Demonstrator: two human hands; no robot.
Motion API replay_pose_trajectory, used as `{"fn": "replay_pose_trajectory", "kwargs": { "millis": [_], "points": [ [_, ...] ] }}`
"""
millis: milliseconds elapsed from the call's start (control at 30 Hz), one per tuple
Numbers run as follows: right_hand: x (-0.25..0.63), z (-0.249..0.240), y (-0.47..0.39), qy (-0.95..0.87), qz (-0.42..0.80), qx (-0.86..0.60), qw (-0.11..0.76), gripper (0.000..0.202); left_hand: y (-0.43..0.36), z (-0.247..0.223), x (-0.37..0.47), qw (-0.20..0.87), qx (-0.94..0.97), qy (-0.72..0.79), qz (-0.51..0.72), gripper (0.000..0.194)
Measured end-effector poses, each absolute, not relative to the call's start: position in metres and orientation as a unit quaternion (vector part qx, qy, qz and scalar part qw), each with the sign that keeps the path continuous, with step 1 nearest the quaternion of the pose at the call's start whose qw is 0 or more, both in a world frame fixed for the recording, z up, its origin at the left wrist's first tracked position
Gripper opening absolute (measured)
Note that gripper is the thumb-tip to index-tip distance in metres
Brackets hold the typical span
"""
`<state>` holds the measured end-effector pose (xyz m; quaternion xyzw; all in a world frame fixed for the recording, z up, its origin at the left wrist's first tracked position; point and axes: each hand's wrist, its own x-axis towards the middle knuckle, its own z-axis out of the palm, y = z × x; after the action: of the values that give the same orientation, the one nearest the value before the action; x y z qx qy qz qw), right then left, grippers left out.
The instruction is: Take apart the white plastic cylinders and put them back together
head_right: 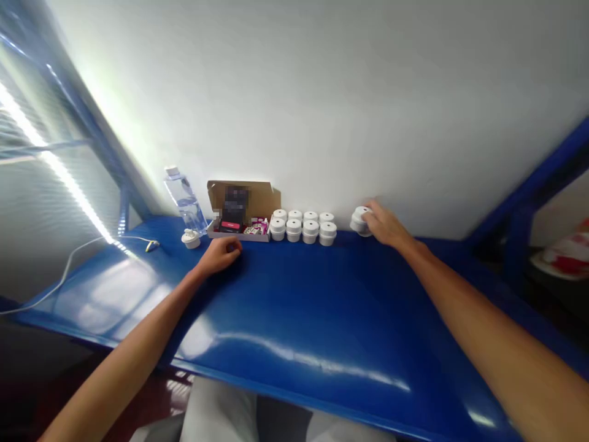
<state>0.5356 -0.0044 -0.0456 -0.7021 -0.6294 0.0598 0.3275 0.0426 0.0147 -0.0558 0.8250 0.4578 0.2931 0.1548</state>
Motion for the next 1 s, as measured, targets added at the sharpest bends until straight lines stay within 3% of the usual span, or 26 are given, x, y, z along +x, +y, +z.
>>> {"fn": "replay_pose_trajectory", "kwargs": {
  "millis": [400, 600, 700, 833, 1000],
  "points": [
    [0.528, -0.043, -0.009, -0.589, 0.060, -0.706, 0.389, 0.034, 0.009, -0.051, 0.045, 0.166, 0.825, 0.457, 0.288, 0.014],
    [0.479, -0.038, -0.048, -0.600, 0.086, -0.654, 0.452, 0.035, 0.004, -0.048, 0.052, 0.182, 0.821, 0.447, 0.305, 0.013],
    [0.429, -0.045, -0.082, -0.609, 0.208, -0.606, 0.469, 0.030, -0.016, -0.043, 0.070, 0.224, 0.829, 0.405, 0.314, 0.017],
    [0.368, -0.054, -0.115, -0.595, 0.386, -0.528, 0.468, 0.027, -0.053, -0.037, 0.106, 0.296, 0.863, 0.309, 0.271, 0.043],
    [0.348, -0.061, -0.123, -0.549, 0.469, -0.490, 0.489, 0.023, -0.075, -0.037, 0.142, 0.224, 0.921, 0.214, 0.235, 0.043]
  ]
}}
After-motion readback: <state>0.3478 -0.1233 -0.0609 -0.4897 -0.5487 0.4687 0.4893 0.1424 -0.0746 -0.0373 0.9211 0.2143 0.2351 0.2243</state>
